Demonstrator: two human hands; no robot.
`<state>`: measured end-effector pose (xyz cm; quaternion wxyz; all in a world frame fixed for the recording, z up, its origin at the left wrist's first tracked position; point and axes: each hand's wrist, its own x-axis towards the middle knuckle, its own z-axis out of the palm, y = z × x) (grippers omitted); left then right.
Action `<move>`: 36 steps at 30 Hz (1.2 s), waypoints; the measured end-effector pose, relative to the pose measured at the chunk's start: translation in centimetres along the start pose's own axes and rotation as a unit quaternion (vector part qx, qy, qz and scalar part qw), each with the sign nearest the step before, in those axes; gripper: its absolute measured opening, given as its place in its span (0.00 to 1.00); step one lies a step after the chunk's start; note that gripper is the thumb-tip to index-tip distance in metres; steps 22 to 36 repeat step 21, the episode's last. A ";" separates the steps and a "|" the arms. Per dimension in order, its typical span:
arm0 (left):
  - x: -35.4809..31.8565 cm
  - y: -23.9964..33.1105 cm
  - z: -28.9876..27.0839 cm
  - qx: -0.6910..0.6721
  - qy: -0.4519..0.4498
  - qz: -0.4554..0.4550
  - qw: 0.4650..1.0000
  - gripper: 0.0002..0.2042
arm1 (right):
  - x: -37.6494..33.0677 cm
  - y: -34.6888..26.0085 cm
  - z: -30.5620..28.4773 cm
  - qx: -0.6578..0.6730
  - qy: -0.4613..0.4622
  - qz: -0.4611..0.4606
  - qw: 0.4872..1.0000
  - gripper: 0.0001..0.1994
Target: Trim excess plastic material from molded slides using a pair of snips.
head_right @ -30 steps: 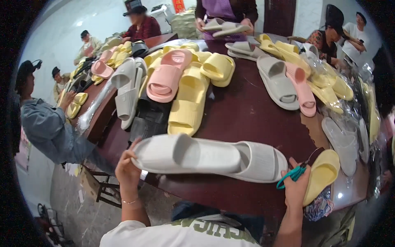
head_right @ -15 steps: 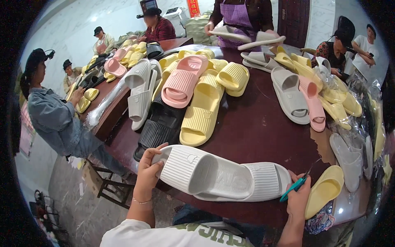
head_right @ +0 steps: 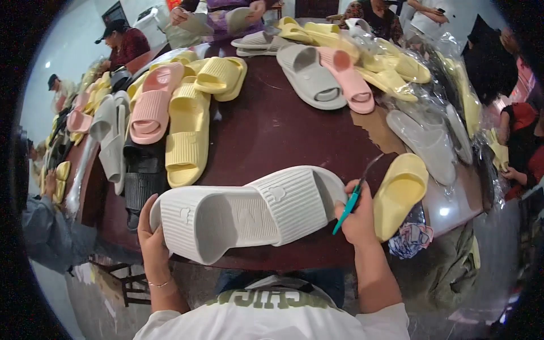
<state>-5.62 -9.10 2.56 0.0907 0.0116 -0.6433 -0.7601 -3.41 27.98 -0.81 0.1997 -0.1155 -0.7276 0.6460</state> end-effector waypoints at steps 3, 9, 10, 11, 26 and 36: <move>-0.3 0.6 1.3 0.037 -0.043 0.012 0.998 0.27 | 0.1 0.3 -0.7 -0.038 -0.057 -0.057 0.996 0.19; -1.3 -0.9 1.7 0.015 -0.054 0.036 0.998 0.30 | -0.3 1.4 0.2 0.041 -0.105 -0.092 0.989 0.19; -1.8 0.0 1.7 -0.002 -0.071 -0.002 0.997 0.31 | -0.8 1.0 0.2 0.065 -0.116 -0.053 0.990 0.18; -2.2 1.3 1.5 -0.011 -0.083 -0.042 0.996 0.31 | -1.3 0.3 0.3 0.095 -0.133 -0.011 0.987 0.17; 1.4 -6.7 -4.4 -0.010 -0.228 -0.051 0.972 0.32 | -1.0 -0.8 -0.8 0.139 -0.170 0.050 0.974 0.16; 1.4 -6.7 -4.4 -0.010 -0.228 -0.051 0.972 0.32 | -1.0 -0.8 -0.8 0.139 -0.170 0.050 0.974 0.16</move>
